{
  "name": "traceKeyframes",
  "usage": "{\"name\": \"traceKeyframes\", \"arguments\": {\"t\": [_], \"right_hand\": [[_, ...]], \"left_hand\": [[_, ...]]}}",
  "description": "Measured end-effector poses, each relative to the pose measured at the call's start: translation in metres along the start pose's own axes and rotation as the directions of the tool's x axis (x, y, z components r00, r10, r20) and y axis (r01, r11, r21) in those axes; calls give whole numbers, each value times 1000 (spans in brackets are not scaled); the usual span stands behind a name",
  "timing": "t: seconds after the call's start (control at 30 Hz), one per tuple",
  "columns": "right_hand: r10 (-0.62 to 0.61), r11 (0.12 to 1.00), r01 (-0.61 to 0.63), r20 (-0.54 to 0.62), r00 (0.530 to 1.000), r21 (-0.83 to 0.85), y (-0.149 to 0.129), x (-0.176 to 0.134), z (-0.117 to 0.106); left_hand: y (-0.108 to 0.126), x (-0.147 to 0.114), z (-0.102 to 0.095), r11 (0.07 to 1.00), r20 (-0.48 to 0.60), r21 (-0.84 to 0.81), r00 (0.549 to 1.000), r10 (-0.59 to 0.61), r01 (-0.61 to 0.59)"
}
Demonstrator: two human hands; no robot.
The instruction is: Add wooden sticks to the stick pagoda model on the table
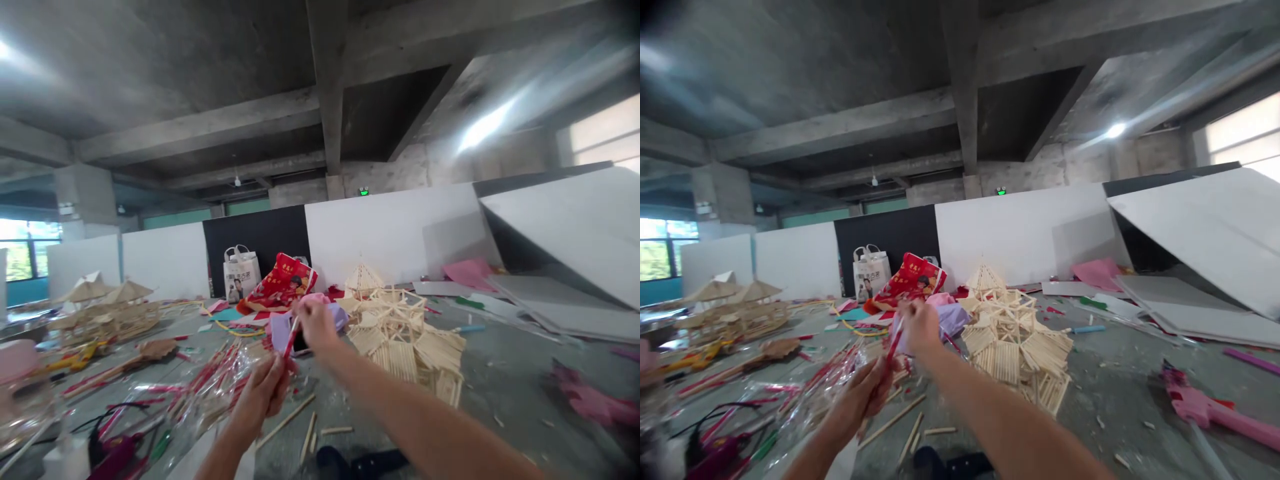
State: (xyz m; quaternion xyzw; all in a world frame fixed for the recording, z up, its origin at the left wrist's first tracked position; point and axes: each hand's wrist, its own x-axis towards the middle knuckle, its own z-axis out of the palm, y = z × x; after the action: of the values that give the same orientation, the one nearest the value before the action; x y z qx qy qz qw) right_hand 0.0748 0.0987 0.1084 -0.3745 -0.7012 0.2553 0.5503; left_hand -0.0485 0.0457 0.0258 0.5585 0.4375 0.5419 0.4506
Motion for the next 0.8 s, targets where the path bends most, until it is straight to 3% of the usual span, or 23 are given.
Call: {"name": "traceKeyframes", "arguments": {"t": [0.1,0.23,0.33,0.47,0.57,0.67,0.73,0.8], "right_hand": [[33,999,-33,-2,999,30,5,1,5],[45,999,-44,137,990,-11,11,-27,33],[34,994,-13,188,981,-110,10,-36,35],[-127,934,172,158,979,-312,-6,-18,-9],[-280,820,423,375,884,-385,-18,-6,-44],[-259,723,553,580,773,-414,-14,-7,-67],[-219,683,569,614,758,-458,-4,-16,-85],[-188,661,544,587,787,-517,10,-31,-110]], "left_hand": [[6,1,1,997,-32,9,997,73,-73],[3,5,4,991,-123,82,986,117,-107],[-1,8,1,965,-141,211,972,189,-157],[4,1,-7,841,-117,474,928,354,-261],[9,-11,-8,689,-54,658,893,446,-304],[12,-19,-5,530,36,790,887,461,-308],[11,-19,-4,435,80,852,892,444,-293],[7,-17,-8,355,85,900,902,424,-252]]}}
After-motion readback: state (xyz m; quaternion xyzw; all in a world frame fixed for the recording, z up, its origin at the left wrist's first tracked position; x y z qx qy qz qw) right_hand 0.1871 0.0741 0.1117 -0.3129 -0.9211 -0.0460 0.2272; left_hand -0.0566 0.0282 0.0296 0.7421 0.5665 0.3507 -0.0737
